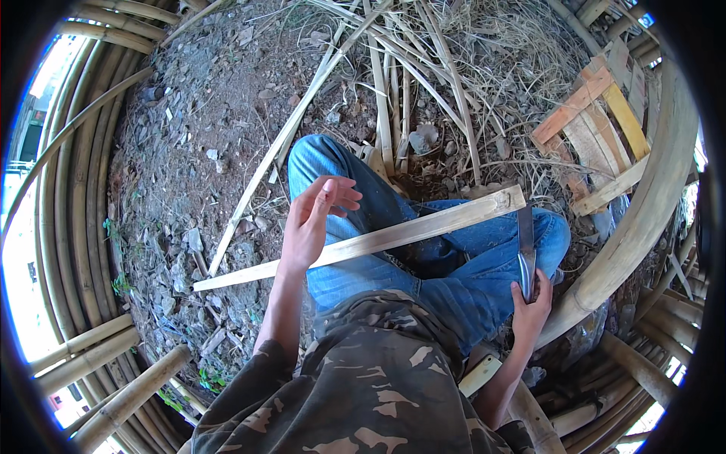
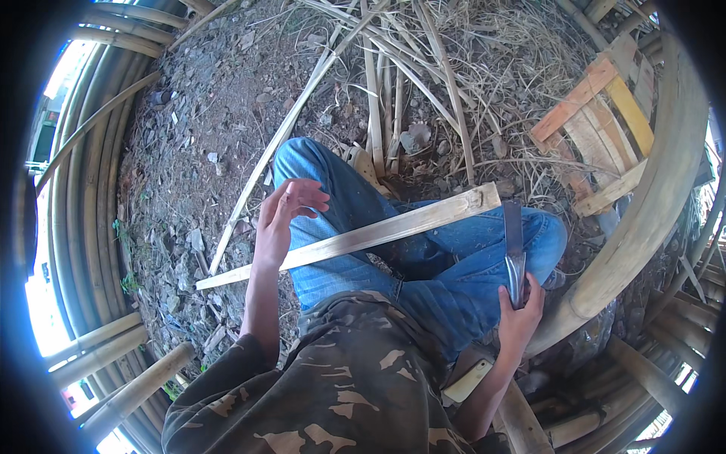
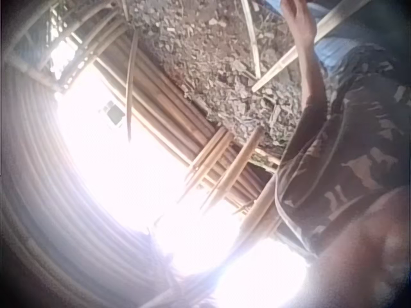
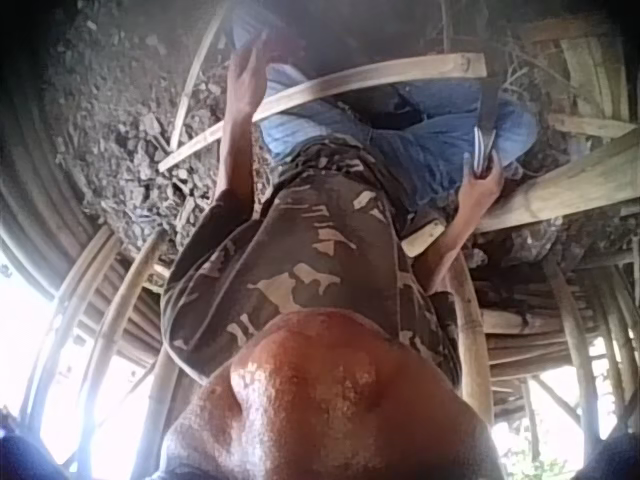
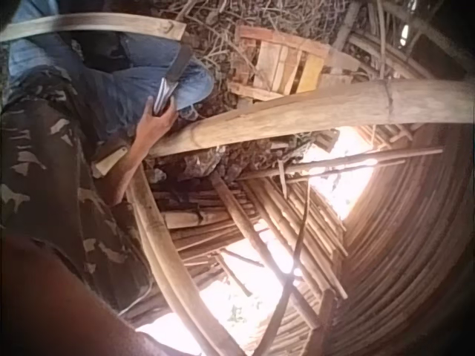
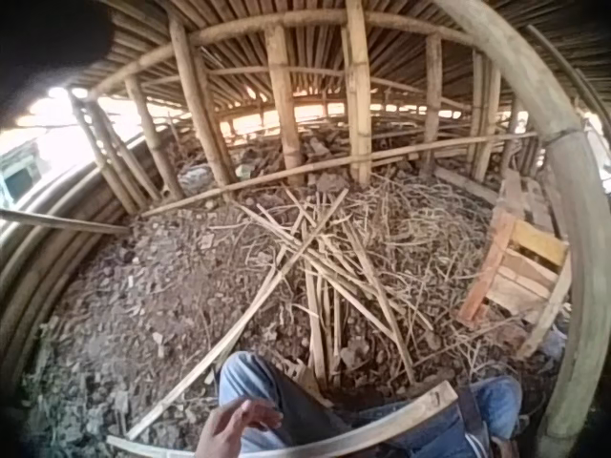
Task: Scraping and shaping a strip of bamboo using a large metal blade while sitting cross-legged in a bamboo structure.
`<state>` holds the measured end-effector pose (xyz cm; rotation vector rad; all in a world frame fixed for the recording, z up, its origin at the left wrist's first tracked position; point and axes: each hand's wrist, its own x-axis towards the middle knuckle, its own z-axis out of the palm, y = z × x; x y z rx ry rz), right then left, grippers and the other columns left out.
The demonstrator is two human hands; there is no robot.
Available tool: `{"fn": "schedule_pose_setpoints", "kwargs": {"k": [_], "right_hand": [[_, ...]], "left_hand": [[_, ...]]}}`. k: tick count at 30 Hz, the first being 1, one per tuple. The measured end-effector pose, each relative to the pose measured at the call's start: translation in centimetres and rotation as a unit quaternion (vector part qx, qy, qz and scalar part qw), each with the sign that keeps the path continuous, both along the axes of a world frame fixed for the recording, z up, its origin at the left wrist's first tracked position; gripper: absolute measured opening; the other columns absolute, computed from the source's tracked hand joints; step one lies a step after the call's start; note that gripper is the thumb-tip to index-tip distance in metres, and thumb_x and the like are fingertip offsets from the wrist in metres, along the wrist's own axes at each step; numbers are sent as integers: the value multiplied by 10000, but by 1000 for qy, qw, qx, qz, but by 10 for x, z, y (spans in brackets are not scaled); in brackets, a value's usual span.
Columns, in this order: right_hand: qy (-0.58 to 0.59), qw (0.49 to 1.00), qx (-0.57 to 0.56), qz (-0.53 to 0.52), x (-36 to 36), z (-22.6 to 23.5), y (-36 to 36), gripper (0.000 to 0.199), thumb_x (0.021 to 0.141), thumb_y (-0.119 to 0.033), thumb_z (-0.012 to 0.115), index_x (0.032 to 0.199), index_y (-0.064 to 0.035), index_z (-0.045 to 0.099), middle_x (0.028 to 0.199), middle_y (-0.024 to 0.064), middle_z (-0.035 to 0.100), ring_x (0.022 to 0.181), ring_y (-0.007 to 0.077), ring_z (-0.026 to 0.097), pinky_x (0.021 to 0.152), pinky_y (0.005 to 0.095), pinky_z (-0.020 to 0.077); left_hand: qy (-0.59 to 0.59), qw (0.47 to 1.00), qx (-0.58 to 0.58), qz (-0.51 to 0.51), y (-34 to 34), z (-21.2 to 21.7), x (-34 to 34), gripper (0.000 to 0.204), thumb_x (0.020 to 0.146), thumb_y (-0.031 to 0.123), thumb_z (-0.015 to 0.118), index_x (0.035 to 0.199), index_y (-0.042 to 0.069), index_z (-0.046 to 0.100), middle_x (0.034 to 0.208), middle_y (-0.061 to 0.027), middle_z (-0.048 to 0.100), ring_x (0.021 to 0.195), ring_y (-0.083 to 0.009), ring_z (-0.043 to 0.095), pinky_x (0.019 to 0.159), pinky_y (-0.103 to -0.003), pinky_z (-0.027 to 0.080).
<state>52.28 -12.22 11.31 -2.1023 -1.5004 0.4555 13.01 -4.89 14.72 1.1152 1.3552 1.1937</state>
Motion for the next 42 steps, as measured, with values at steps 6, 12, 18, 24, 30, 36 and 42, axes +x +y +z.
{"fn": "schedule_pose_setpoints", "kwargs": {"k": [6, 12, 18, 24, 30, 36, 42], "right_hand": [[-5, 1000, 8, -11, -1, 1, -4, 446, 811, -162, 741, 1193, -10, 569, 1067, 151, 581, 937, 290, 573, 820, 385, 455], [5, 992, 107, -66, 12, -10, -1, 423, 801, -129, 728, 1170, 0, 566, 982, 141, 565, 910, 299, 583, 786, 401, 463], [-63, 996, 42, -53, 5, -23, 8, 528, 784, -99, 668, 1262, -28, 455, 1118, 190, 507, 1063, 405, 523, 895, 468, 430], [-93, 990, 53, -95, -2, -27, 18, 504, 755, -104, 623, 1227, -30, 463, 1093, 194, 509, 1040, 404, 526, 877, 483, 430], [-141, 980, 37, -134, -11, -24, 23, 504, 739, -102, 641, 1198, -35, 445, 1060, 194, 509, 1007, 402, 526, 856, 490, 431], [-65, 996, -8, -52, 4, -6, 20, 476, 759, -80, 676, 1182, 0, 474, 1052, 201, 532, 1006, 398, 546, 864, 476, 436], [-18, 999, -33, 23, -6, 24, 79, 493, 797, -127, 700, 1237, 14, 527, 1164, 239, 585, 1090, 395, 557, 934, 428, 435]], "left_hand": [[-136, 988, -68, -32, 4, -18, -14, 471, 1011, 395, 351, 1147, 1, 570, 988, -138, 671, 869, -209, 651, 764, -329, 490], [-541, 830, -127, 58, 50, -63, -103, 368, 994, 351, 424, 1129, 44, 576, 1031, -89, 676, 865, -198, 650, 718, -324, 514], [-555, 819, -67, 128, 152, -91, -142, 337, 961, 292, 477, 1159, 30, 555, 1109, -104, 663, 882, -212, 659, 727, -334, 533], [-505, 832, -80, 217, 191, -147, -134, 350, 971, 294, 442, 1144, 4, 531, 991, -159, 643, 882, -252, 660, 709, -362, 583], [-287, 927, -52, 237, 179, -128, -108, 322, 988, 297, 465, 1079, 0, 548, 905, -117, 646, 735, -192, 651, 651, -302, 545], [-176, 961, -31, 213, 172, -121, -97, 232, 987, 210, 482, 1029, 14, 600, 869, -78, 656, 717, -152, 647, 643, -273, 536], [-33, 986, -22, 164, 183, -123, -96, 213, 955, 230, 525, 1027, 55, 623, 881, -48, 661, 722, -127, 649, 611, -238, 489]]}}
